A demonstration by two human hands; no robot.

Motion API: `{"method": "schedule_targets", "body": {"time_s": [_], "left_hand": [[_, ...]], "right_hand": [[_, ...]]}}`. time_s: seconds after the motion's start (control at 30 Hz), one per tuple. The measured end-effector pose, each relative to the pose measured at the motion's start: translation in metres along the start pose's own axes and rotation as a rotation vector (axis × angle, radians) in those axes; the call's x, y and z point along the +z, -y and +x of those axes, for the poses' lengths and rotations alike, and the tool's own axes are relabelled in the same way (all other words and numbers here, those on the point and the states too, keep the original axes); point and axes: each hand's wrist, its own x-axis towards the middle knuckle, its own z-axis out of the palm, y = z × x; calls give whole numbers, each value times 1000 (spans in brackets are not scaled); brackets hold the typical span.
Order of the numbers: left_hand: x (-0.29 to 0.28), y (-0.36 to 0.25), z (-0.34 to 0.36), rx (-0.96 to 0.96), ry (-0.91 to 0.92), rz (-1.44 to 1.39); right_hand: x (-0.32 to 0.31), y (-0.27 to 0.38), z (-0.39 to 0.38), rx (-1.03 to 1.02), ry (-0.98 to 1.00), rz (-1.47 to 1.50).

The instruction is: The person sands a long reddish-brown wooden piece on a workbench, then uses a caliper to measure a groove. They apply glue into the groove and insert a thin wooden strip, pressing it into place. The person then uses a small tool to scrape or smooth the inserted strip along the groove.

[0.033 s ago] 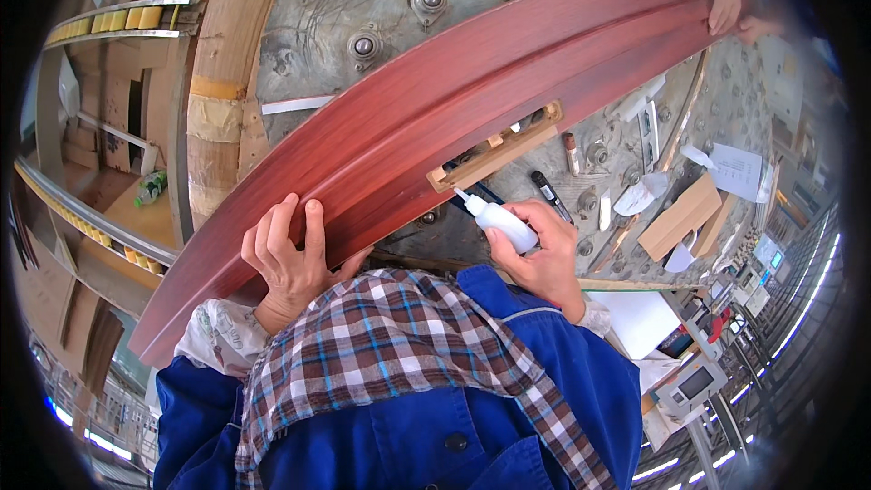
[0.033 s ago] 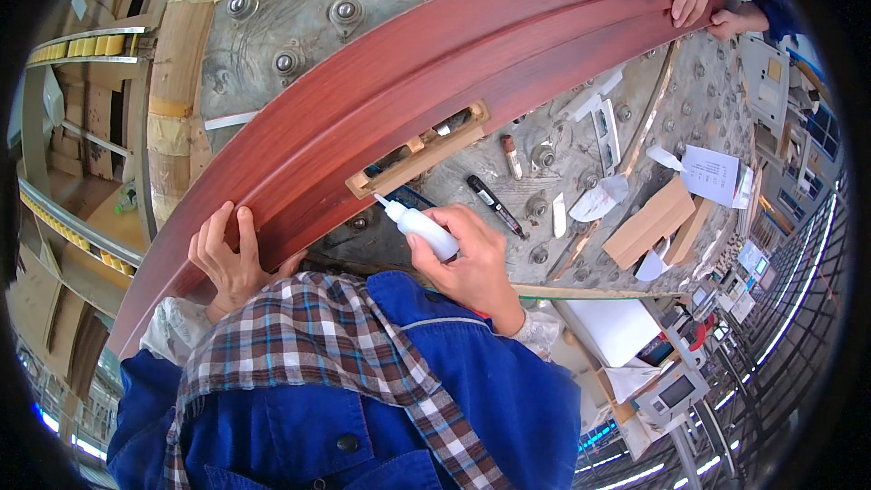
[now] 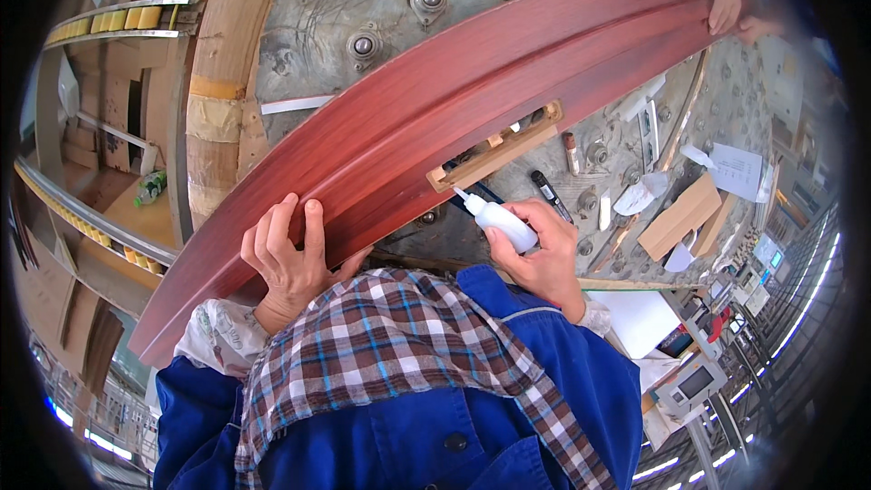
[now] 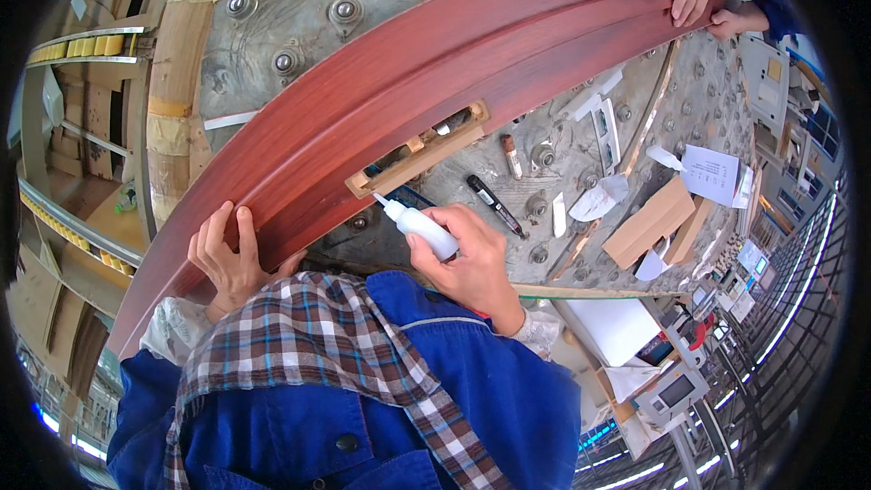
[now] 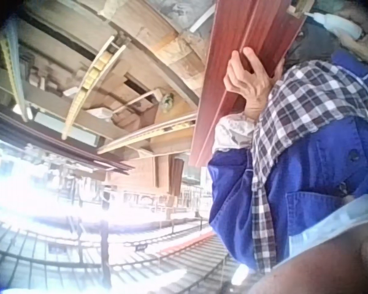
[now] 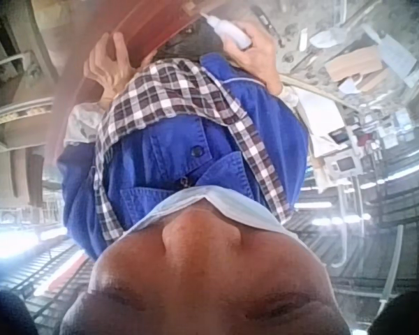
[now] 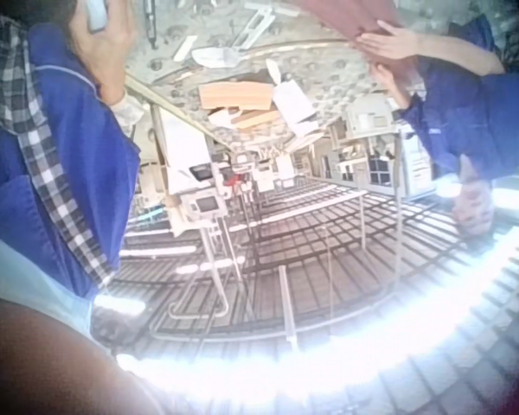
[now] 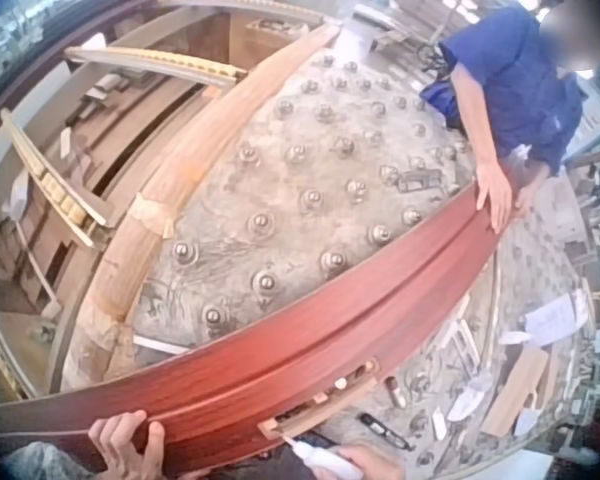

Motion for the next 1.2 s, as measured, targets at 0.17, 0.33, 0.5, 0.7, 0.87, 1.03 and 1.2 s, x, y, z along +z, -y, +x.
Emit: {"method": "schedule_targets", "body": {"time_s": [0.17, 0.33, 0.5, 0.7, 0.87, 1.03, 1.2], "left_hand": [[2, 1, 1, 12, -45, 13], [2, 2, 0, 13, -37, 14], [2, 2, 0, 5, -25, 7], [0, 0, -1, -2, -10, -2], [1, 1, -4, 6, -2, -18], [1, 1, -1, 11, -32, -2], [1, 0, -2, 4, -52, 7]], "right_hand": [[-2, 3, 2, -14, 13, -23], [-4, 2, 0, -28, 19, -31], [-5, 2, 2, -41, 4, -3], [-7, 5, 10, -1, 53, -16], [-10, 10, 15, -21, 66, -33], [-14, 17, 22, -14, 117, -85], [-21, 25, 29, -27, 179, -137]]}}
